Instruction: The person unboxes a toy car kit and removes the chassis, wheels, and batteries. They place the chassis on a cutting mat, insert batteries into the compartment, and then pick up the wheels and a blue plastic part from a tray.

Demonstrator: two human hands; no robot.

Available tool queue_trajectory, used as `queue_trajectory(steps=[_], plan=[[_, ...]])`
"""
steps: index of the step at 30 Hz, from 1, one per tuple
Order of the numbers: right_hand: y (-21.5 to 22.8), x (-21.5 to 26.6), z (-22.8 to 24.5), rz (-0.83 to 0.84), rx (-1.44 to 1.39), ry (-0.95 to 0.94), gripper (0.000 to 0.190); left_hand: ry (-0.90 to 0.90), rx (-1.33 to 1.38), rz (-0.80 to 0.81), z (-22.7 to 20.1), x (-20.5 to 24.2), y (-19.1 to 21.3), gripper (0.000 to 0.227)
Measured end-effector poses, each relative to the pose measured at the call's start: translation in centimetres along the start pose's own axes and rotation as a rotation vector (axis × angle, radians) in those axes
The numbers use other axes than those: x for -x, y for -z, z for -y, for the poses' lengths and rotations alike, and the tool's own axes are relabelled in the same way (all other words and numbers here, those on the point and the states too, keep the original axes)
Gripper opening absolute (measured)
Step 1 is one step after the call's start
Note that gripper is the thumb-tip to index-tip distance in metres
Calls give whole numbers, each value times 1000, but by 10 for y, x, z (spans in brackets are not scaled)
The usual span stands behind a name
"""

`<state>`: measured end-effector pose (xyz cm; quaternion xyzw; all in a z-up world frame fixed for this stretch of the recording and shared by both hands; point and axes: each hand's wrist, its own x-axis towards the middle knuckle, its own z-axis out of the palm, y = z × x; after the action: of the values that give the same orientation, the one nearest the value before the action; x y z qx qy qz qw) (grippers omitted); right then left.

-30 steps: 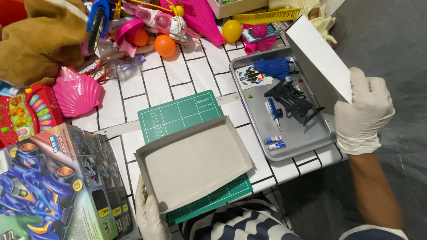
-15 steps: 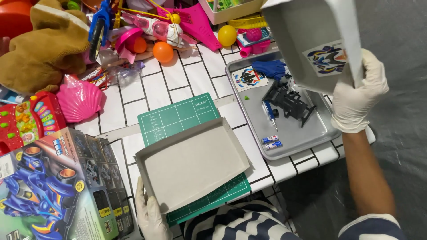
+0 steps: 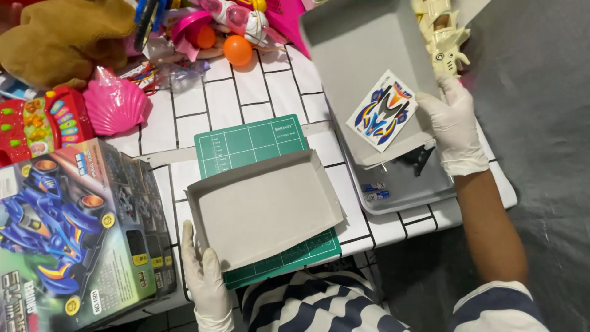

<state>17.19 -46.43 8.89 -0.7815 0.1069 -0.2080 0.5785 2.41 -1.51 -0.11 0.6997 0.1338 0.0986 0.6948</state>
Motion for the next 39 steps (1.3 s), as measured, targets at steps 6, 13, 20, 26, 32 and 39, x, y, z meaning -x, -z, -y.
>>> queue_trajectory(steps=[6, 13, 20, 26, 32, 39], plan=[[-35, 10, 17, 227, 19, 86, 31, -74, 38, 13, 7, 1, 1, 69], [-50, 17, 25, 375, 19, -54, 25, -155, -74, -26, 16, 0, 1, 53], [-80, 17, 43, 685, 340, -250, 20, -114, -11, -16, 12, 4, 0, 53], [-133, 18, 69, 951, 798, 27, 23, -191, -44, -4, 8, 8, -5, 55], [-180, 40, 36, 952, 771, 198, 22, -320, -415, 32, 0, 3, -6, 57], [-199, 63, -24, 812, 594, 554, 30, -469, -747, -144, 38, -13, -2, 45]])
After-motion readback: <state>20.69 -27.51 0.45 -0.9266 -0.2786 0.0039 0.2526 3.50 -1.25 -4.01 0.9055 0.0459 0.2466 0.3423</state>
